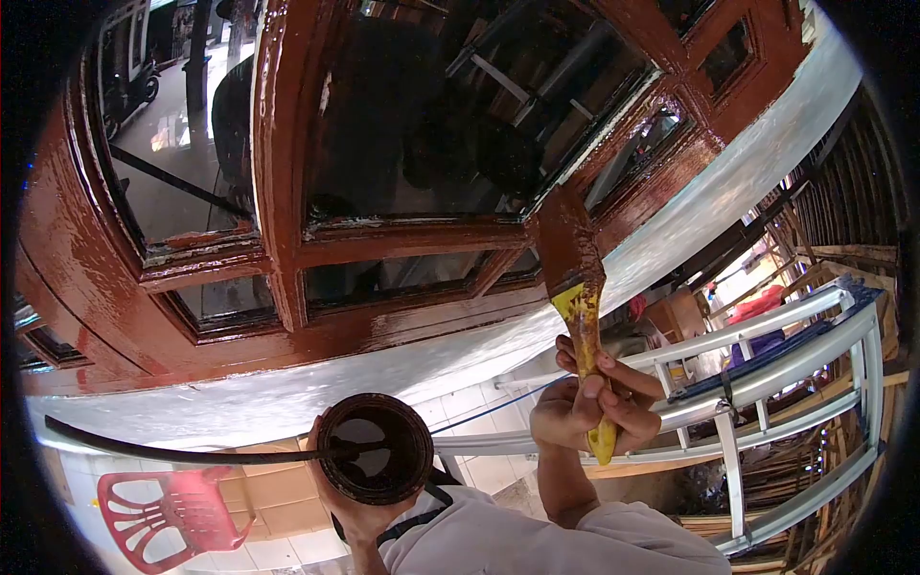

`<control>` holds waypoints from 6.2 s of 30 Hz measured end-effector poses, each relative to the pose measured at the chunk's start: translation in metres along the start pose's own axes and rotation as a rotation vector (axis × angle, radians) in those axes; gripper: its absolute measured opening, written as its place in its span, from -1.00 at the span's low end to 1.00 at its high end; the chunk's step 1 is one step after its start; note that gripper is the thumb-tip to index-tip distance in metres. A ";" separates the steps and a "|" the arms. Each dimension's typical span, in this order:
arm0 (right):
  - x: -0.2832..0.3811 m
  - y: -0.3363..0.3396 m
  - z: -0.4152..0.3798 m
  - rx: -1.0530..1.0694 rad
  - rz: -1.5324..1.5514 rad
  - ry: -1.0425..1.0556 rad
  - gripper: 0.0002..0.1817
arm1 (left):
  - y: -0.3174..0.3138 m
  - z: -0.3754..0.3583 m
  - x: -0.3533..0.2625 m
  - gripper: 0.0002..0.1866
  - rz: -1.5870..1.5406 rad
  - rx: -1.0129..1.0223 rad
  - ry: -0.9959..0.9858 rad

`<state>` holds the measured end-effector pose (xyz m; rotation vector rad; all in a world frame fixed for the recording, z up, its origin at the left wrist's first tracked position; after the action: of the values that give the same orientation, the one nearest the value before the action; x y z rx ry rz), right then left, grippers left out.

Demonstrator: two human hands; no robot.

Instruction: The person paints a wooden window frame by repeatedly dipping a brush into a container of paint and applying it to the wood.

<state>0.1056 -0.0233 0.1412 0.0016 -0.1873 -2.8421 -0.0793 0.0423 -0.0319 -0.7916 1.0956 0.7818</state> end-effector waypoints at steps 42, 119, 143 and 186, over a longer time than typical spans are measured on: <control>-0.031 0.036 0.063 -0.400 0.398 -0.913 -0.91 | 0.000 -0.006 0.001 0.19 -0.006 -0.028 0.020; -0.044 0.043 0.027 -0.083 0.295 -0.458 -0.70 | -0.004 -0.002 -0.002 0.20 0.036 0.000 0.025; -0.036 0.036 0.051 -0.150 0.245 -0.513 -0.70 | -0.009 0.007 -0.018 0.19 0.037 0.042 -0.031; -0.032 0.046 0.012 -0.344 0.278 -0.811 -0.69 | -0.006 0.000 -0.014 0.22 0.030 -0.001 -0.020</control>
<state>0.1495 -0.0563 0.1589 -1.1468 0.1324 -2.3980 -0.0777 0.0367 -0.0176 -0.7677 1.0918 0.8140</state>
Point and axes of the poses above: each hand's wrist, its own z-axis towards the middle knuckle, its own y-axis out of the back of the hand, x = y × z, the point moved 3 cm from there along z, towards the middle knuckle, and after that the axes turned 10 degrees about x, right-handed, at the moved point
